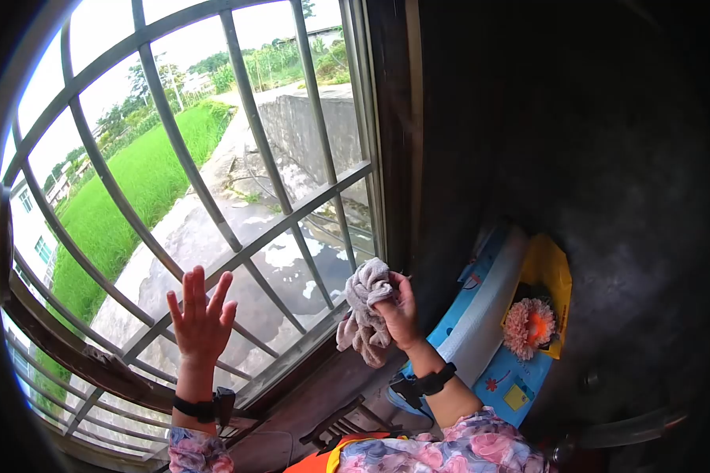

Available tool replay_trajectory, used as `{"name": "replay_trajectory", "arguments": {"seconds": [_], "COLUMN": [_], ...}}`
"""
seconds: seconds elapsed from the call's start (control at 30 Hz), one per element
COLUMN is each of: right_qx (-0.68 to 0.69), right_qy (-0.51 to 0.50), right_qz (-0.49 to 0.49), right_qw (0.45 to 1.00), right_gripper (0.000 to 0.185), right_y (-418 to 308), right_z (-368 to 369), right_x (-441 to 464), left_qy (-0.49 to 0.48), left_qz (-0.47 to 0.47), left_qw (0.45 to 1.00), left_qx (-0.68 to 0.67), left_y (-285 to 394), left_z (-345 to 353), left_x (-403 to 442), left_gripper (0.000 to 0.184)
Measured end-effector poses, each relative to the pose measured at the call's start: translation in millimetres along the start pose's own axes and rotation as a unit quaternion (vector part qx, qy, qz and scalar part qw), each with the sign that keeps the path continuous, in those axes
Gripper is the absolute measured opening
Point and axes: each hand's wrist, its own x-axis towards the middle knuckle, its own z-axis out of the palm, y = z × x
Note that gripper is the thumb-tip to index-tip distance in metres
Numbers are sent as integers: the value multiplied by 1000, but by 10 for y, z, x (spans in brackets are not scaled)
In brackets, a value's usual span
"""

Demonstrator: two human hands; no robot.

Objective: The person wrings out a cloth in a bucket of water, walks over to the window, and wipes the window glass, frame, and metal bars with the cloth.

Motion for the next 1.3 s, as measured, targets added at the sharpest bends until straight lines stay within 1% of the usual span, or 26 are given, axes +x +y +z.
{"name": "replay_trajectory", "arguments": {"seconds": [0.03,0.1,0.17,0.23,0.27,0.3,0.37,0.43,0.5,0.6,0.67,0.7,0.77,0.8,0.9,0.93,1.03,1.1,1.17,1.23,1.27,1.3], "right_qx": [14,31,37,54,56,56,57,59,70,94,108,122,115,112,98,93,62,23,-45,-130,-220,-289], "right_qy": [2,-6,4,17,27,36,51,65,73,58,57,55,40,33,34,16,-16,-63,-49,-51,-103,-100], "right_qz": [1,-13,-4,16,17,17,28,40,44,56,64,71,70,66,61,61,-10,-86,-197,-347,-462,-554], "right_qw": [1000,999,999,998,998,998,997,995,994,992,991,989,990,991,993,994,998,994,978,927,853,774], "right_gripper": [47,47,47,46,45,44,42,40,39,38,37,37,35,34,32,32,35,37,42,47,50,53], "right_y": [-30,-98,-259,-349,-378,-412,-438,-469,-484,-460,-484,-500,-532,-552,-646,-696,-935,-1175,-1551,-2004,-2266,-2535], "right_z": [-52,-134,-151,-225,-253,-281,-340,-378,-382,-462,-443,-424,-400,-393,-329,-321,-113,48,451,926,1118,1330], "right_x": [-11,-24,-67,-92,-110,-113,-131,-136,-146,-133,-131,-118,-86,-67,112,194,499,808,1107,1419,1667,1890], "left_qy": [-4,-41,-45,-57,-64,-36,1,21,18,8,-15,-16,-13,-8,-19,-24,-27,-29,-31,9,34,60], "left_qz": [-6,-49,-90,-149,-191,-227,-211,-165,-137,-120,-104,-111,-85,-79,-88,-93,-121,-159,-216,-267,-268,-269], "left_qw": [1000,995,991,985,977,966,957,961,956,957,968,967,992,994,993,992,987,976,962,942,949,953], "left_qx": [-6,-83,-87,-62,-74,-121,-199,-222,-259,-264,-229,-227,-95,-76,-72,-75,-106,-146,-165,-205,-165,-124], "left_y": [-44,-121,-158,-116,-57,-2,107,254,374,476,464,447,373,330,228,197,93,68,113,198,230,261], "left_z": [-25,-116,-298,-466,-552,-601,-659,-630,-554,-374,-218,-121,48,62,36,16,-136,-281,-358,-341,-248,-129], "left_x": [-58,-188,-274,-309,-292,-279,-165,41,258,497,549,495,360,297,175,121,21,-4,-24,-24,-32,-47], "left_gripper": [53,57,58,58,56,53,49,48,49,51,57,57,63,66,66,67,66,69,65,58,58,58]}}
